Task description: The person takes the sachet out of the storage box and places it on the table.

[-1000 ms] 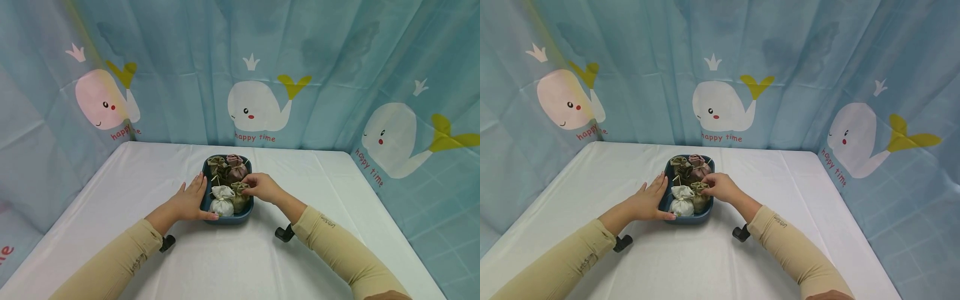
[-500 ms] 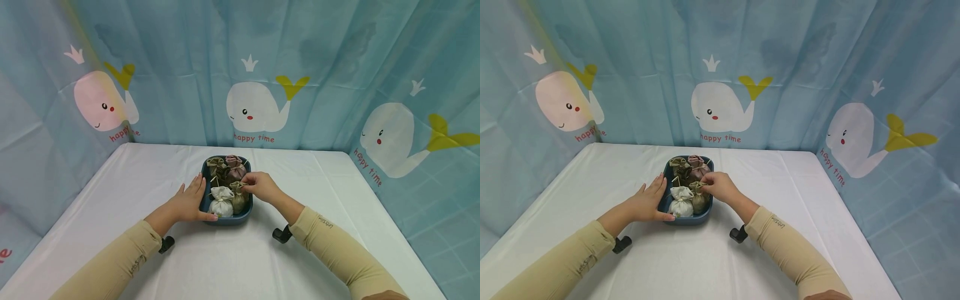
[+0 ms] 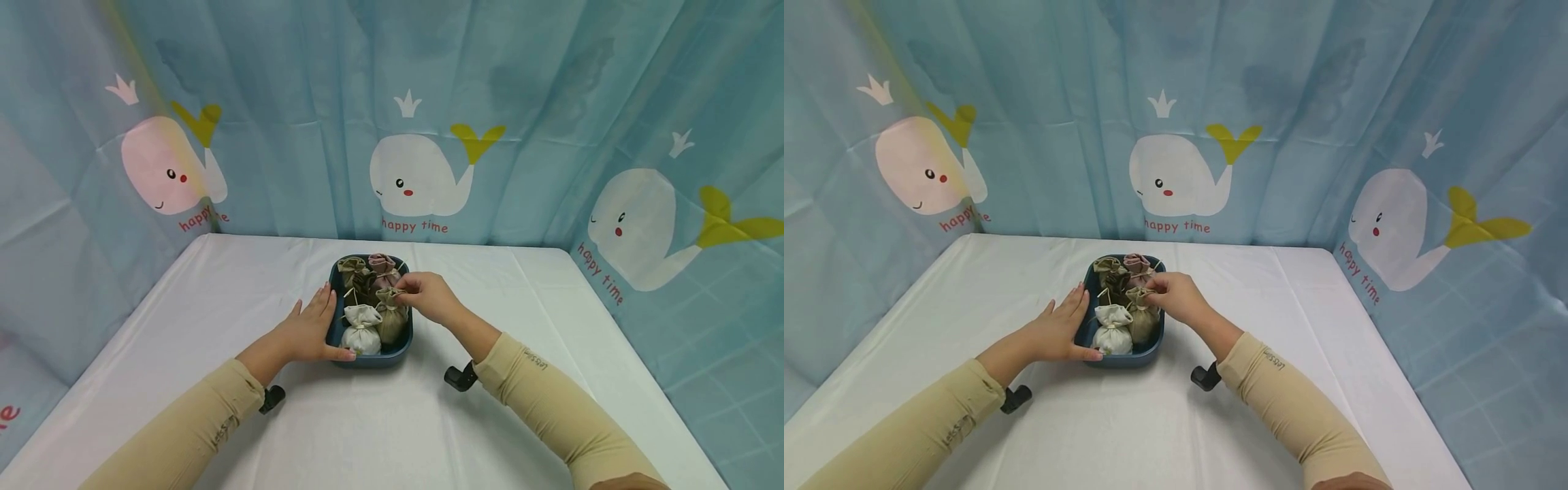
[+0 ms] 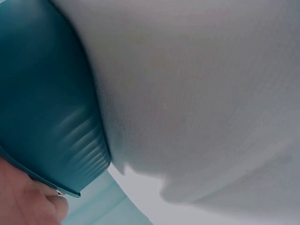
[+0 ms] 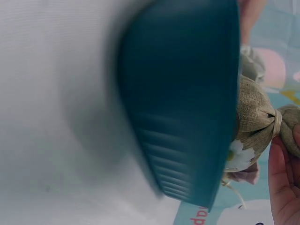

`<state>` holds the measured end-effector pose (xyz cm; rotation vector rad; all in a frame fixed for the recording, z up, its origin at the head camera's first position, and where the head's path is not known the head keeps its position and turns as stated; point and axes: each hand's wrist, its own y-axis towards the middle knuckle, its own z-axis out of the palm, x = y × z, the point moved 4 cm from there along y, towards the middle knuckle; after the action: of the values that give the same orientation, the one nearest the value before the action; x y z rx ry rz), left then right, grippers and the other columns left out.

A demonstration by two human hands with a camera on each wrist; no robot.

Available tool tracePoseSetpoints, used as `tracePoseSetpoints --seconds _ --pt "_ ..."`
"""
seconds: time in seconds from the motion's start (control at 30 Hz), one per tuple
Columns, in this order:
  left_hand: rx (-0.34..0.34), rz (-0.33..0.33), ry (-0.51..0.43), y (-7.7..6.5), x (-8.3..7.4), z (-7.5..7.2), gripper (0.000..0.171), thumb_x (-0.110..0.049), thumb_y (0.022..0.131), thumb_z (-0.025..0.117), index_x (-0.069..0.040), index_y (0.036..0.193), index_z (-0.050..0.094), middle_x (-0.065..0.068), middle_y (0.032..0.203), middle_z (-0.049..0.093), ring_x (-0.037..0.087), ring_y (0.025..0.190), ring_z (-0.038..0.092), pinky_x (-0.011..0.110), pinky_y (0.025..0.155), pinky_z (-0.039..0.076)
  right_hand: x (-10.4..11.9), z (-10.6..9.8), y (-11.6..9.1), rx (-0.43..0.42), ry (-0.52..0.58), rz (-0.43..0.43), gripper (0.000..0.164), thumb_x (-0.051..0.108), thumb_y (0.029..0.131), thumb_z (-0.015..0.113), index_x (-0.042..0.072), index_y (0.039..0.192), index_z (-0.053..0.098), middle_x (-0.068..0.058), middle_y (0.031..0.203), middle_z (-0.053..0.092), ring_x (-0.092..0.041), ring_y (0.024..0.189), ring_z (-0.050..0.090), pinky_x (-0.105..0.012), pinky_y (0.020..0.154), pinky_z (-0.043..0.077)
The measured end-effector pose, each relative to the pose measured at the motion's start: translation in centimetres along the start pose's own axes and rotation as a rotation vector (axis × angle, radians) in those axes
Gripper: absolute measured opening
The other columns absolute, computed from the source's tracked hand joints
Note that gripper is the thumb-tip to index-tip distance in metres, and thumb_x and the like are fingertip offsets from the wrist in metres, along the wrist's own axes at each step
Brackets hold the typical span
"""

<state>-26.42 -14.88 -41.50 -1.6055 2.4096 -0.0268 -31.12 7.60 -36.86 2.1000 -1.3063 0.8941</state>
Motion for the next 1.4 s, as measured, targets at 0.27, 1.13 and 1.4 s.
tracePoseSetpoints --seconds 0.27,1.13,1.4 --pt "0.005 -0.001 0.001 0.0 0.0 -0.1 0.13 -0.087 0.06 0.045 -0.001 0.146 0.0 0.016 0.152 -0.011 0.029 0.139 -0.004 0.06 0.105 0.006 0.8 -1.1 0.0 -0.032 0.026 -0.007 0.004 0.018 0.083 0.068 0.014 0.084 0.069 0.003 0.078 0.065 -0.012 0.074 0.058 -0.028 0.065 0.048" --pt "0.021 -0.003 0.005 -0.2 -0.3 -0.3 0.131 -0.087 0.059 0.044 0.0 0.146 0.0 0.017 0.152 -0.009 0.031 0.139 -0.002 0.06 0.105 0.007 3.2 -5.2 -1.0 -0.133 0.08 -0.063 0.008 0.013 0.085 0.065 0.011 0.091 0.07 -0.002 0.088 0.067 -0.015 0.079 0.059 -0.03 0.07 0.049" --pt "0.021 -0.008 0.006 -0.1 -0.3 -0.3 0.131 -0.088 0.058 0.044 -0.001 0.146 -0.001 0.016 0.152 -0.009 0.03 0.139 -0.003 0.06 0.105 0.006 3.0 -6.6 -1.3 -0.163 0.13 -0.062 0.008 0.012 0.085 0.065 0.009 0.092 0.069 -0.005 0.088 0.068 -0.016 0.082 0.062 -0.035 0.074 0.05"
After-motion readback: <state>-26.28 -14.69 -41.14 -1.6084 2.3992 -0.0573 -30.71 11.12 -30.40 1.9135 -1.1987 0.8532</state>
